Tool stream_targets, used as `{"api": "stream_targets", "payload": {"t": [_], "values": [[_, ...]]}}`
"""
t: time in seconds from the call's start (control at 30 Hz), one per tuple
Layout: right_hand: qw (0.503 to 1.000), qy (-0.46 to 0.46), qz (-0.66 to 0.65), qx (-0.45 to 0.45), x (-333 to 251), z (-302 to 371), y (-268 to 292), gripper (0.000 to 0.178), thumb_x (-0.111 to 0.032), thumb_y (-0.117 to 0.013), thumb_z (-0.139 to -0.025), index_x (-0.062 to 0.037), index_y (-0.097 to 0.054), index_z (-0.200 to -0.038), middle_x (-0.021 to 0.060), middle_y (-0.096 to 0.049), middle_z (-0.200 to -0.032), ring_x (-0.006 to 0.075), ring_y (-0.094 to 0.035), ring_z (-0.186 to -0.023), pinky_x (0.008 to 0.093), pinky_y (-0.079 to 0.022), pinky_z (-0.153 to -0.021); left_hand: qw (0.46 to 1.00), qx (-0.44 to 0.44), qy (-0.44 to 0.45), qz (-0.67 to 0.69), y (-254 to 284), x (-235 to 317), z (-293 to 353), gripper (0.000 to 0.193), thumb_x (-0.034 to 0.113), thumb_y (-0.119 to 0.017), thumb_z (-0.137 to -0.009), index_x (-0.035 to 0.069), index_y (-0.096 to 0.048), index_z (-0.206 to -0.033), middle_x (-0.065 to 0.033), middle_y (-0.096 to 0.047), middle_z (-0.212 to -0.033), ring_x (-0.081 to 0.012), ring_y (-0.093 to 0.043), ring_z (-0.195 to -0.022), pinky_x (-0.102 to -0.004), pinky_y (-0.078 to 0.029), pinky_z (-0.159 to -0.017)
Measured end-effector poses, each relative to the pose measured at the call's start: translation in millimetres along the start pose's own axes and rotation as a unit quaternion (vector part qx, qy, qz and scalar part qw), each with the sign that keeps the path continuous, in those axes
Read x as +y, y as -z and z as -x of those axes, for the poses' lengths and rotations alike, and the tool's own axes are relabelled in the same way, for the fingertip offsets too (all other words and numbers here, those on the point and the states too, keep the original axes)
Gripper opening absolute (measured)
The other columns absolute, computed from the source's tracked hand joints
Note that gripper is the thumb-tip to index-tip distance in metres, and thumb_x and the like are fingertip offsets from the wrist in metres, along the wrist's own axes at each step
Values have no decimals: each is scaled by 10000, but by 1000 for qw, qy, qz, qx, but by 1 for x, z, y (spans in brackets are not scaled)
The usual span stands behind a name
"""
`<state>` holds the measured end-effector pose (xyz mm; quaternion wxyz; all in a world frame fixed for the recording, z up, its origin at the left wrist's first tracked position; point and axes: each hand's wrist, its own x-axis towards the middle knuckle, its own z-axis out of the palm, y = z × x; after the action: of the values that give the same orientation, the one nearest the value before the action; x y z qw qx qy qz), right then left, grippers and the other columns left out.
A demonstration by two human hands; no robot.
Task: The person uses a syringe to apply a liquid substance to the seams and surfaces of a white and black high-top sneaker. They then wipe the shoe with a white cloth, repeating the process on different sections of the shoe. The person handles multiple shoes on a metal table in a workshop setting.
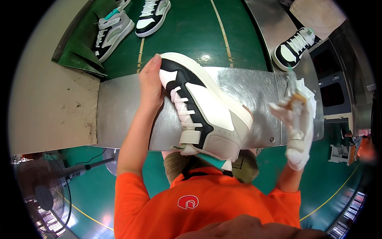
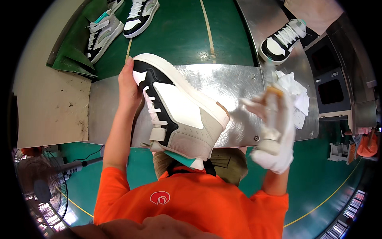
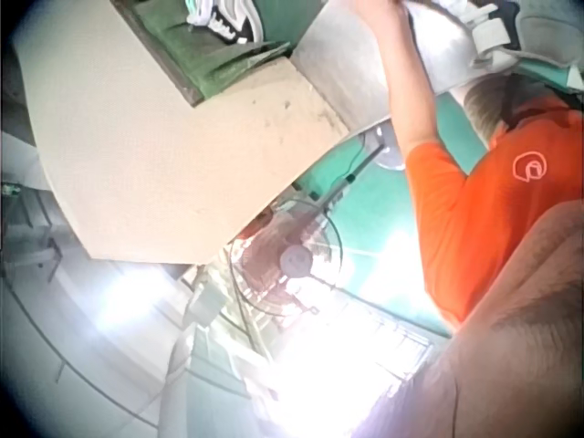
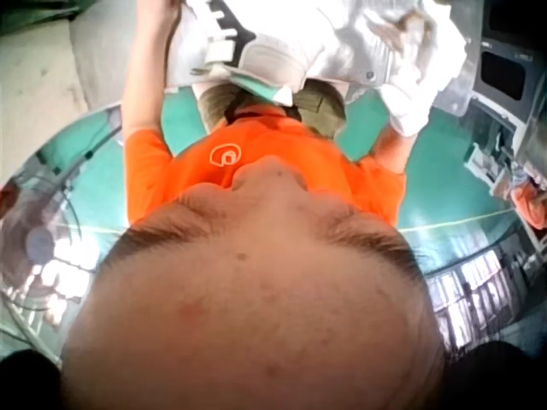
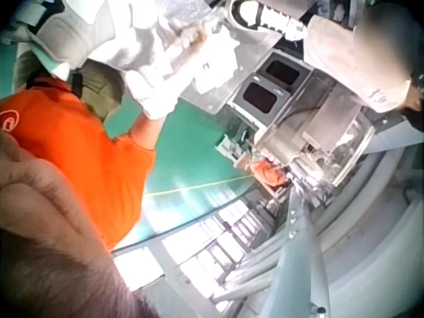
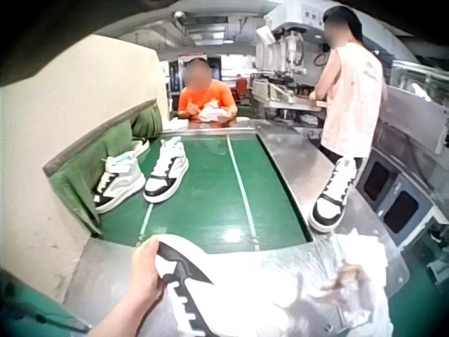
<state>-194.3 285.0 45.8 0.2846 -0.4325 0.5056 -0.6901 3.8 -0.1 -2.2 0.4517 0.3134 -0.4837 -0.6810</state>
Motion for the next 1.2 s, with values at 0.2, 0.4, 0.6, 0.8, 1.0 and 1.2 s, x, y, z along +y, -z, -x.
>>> {"api": "stream_targets", "payload": {"t": [0.2, 0.4, 0.6, 0.8, 1.0, 1.2], "values": [[970, -169, 155, 77, 13, 36, 87, 832, -405, -645, -867, 24, -268, -1473, 181, -503, -1217, 327, -633, -976, 362, -555, -738, 1000, 14, -20, -3, -3, 2, 0, 439, 376, -441, -1006, -24, -598, -1095, -112, -677, -967, -185, -670, -839, -308, -541, -736], [983, -157, -99, 14, -21, 40, 42, 798, -335, -689, -768, 164, -399, -1319, 240, -607, -992, 259, -650, -816, 327, -519, -747, 1000, -6, -14, 14, -3, 5, 6, 414, 309, -485, -1008, -69, -565, -1157, -123, -650, -1044, -176, -630, -927, -297, -501, -837], [962, -180, -153, -136, 3, 17, 27, 783, -454, -628, -818, 190, -453, -1230, 242, -601, -1013, 273, -620, -833, 298, -495, -776, 1000, -5, 0, 22, -2, 4, 3, 411, 303, -480, -1009, -70, -566, -1158, -120, -649, -1050, -174, -629, -930, -298, -500, -839], [935, -316, -116, -109, 14, 7, 7, 1058, -559, -803, -594, 103, -380, -1302, 263, -593, -914, 354, -639, -729, 381, -524, -652, 1000, 2, -7, -2, 1, 1, 0, 437, 339, -438, -1015, -46, -572, -1171, -116, -661, -1032, -181, -650, -905, -307, -525, -804], [928, -339, -111, -107, 22, 4, 8, 1070, -556, -810, -584, 95, -371, -1311, 269, -590, -913, 368, -642, -719, 392, -532, -639, 1000, 9, -5, -13, -2, 3, 1, 456, 357, -411, -1021, -38, -563, -1190, -118, -663, -1033, -188, -658, -905, -317, -531, -806], [924, -329, -139, -134, 18, -5, 11, 1020, -527, -789, -612, 94, -376, -1308, 266, -591, -913, 362, -644, -716, 385, -533, -636, 999, -7, -19, -28, 1, 3, 1, 463, 362, -411, -1020, -42, -562, -1189, -119, -661, -1039, -188, -656, -911, -315, -528, -810]]}}
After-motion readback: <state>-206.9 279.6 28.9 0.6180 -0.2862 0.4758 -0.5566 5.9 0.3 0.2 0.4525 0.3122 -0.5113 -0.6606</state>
